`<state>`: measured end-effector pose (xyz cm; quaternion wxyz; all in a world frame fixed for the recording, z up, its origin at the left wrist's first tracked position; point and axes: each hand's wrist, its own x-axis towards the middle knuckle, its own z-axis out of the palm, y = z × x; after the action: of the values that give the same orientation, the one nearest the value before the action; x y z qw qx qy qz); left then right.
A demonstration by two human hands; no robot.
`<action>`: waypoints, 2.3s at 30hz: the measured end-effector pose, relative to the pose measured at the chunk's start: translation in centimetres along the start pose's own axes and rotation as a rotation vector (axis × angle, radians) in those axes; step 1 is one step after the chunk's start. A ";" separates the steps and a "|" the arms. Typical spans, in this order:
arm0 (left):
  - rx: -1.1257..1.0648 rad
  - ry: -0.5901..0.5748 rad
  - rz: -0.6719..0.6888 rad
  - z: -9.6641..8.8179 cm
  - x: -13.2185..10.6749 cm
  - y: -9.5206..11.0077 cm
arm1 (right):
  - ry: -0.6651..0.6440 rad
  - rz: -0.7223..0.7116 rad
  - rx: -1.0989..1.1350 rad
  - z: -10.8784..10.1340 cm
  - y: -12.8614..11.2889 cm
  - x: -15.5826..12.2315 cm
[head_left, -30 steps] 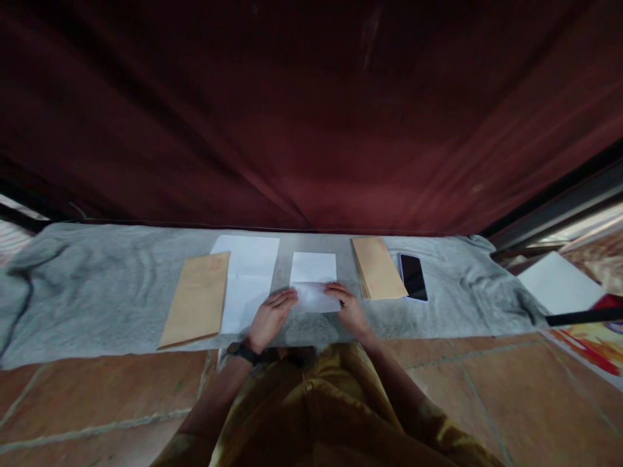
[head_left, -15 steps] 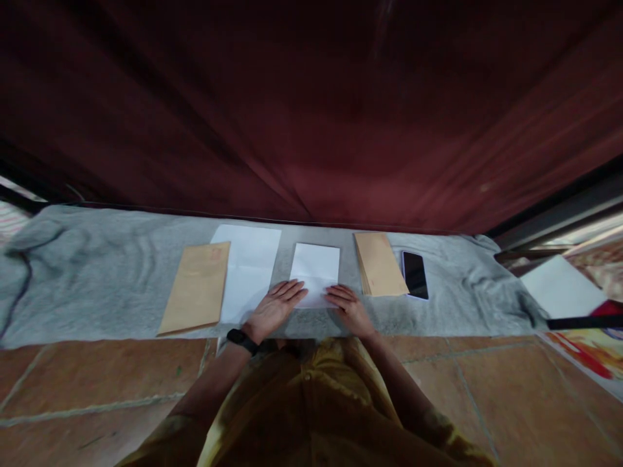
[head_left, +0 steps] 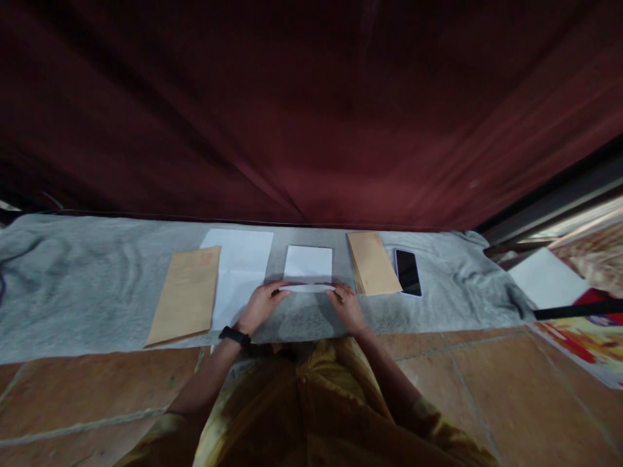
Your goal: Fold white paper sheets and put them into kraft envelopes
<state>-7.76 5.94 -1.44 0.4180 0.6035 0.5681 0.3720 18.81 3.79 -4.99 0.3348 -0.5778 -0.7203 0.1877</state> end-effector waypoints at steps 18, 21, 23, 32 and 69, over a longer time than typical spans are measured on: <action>0.387 0.181 -0.005 1.9 5.7 0.6 | 0.023 0.333 -0.217 0.9 -1.8 5.4; 0.453 0.187 -0.026 2.1 6.7 0.9 | -0.009 0.405 -0.305 0.8 -2.2 6.6; 0.499 0.184 -0.050 2.1 7.2 1.0 | -0.031 0.435 -0.351 0.9 -2.4 7.2; 0.705 0.154 -0.216 2.7 8.3 2.1 | -0.079 0.515 -0.450 1.1 -2.8 8.6; 0.929 0.086 -0.304 3.5 9.9 3.0 | -0.104 0.512 -0.548 1.2 -2.4 10.1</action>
<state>-2.58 15.51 -0.21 0.1305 0.6205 0.7723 0.0385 15.17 12.98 -1.59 0.0733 -0.7969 -0.5921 0.0947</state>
